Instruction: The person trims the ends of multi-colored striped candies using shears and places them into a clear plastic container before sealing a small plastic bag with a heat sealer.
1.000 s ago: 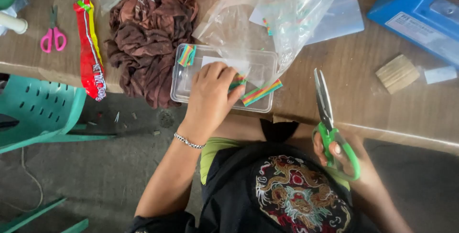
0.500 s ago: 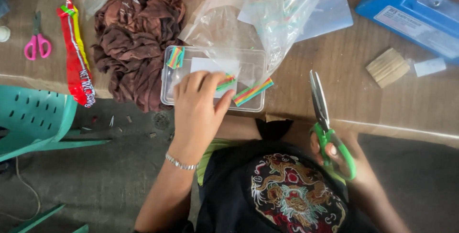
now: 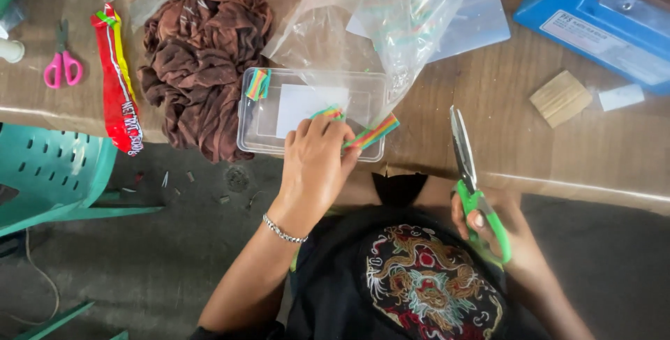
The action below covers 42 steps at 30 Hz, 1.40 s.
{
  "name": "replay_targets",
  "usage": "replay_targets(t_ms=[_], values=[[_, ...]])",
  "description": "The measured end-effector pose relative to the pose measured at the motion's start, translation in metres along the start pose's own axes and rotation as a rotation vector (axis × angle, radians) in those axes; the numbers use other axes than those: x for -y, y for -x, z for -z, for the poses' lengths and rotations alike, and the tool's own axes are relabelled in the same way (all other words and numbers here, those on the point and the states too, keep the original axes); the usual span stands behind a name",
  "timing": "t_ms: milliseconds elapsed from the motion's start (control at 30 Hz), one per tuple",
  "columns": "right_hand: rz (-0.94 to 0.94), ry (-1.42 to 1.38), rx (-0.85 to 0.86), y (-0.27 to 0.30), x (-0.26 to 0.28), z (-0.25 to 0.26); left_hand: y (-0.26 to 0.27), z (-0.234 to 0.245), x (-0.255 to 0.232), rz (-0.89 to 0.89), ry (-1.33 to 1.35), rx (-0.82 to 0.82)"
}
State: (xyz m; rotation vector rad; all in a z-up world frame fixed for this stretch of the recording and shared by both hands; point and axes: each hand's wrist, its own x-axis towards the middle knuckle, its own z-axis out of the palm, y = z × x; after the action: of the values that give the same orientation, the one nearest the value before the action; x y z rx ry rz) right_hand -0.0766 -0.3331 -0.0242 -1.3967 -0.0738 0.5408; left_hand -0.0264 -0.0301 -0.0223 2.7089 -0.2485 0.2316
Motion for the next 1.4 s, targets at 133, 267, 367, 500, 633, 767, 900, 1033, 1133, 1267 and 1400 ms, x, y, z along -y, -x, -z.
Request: replay_targets(t_ms=[133, 267, 367, 500, 633, 767, 900, 1033, 1133, 1267, 1400], values=[[-0.019, -0.067, -0.027, 0.0, -0.009, 0.002, -0.004, 0.023, -0.014, -0.033, 0.033, 0.038], [-0.072, 0.137, -0.16, -0.009, 0.0, -0.01, 0.004, 0.05, -0.03, 0.011, 0.302, 0.084], [-0.028, 0.185, -0.23, -0.026, 0.016, -0.034, 0.011, 0.053, -0.043, -0.068, 0.385, -0.107], [0.105, 0.03, -0.319, -0.041, 0.006, -0.04, 0.018, 0.038, -0.052, -0.301, 0.235, -0.396], [0.287, -0.07, -0.314, -0.059, 0.017, -0.044, 0.006, 0.055, -0.07, -0.45, 0.223, -0.534], [0.343, -0.14, -0.299, -0.065, 0.008, -0.038, 0.01, 0.05, -0.068, -0.481, 0.298, -0.541], [0.475, -0.161, -0.201, -0.073, -0.011, -0.019, 0.02, 0.04, -0.064, -0.268, 0.628, -0.329], [0.667, -0.155, -0.072, -0.079, -0.028, 0.001, 0.021, 0.046, -0.065, -0.052, 0.934, -0.117], [0.593, -0.073, 0.023, -0.076, -0.006, -0.002, 0.024, 0.035, -0.063, 0.086, 1.149, -0.041], [0.344, 0.01, -0.163, -0.073, 0.032, -0.008, 0.023, 0.034, -0.061, 0.212, 1.302, -0.024], [0.203, 0.139, -0.276, -0.056, 0.019, 0.009, 0.01, 0.037, -0.049, 0.33, 1.473, -0.027]])
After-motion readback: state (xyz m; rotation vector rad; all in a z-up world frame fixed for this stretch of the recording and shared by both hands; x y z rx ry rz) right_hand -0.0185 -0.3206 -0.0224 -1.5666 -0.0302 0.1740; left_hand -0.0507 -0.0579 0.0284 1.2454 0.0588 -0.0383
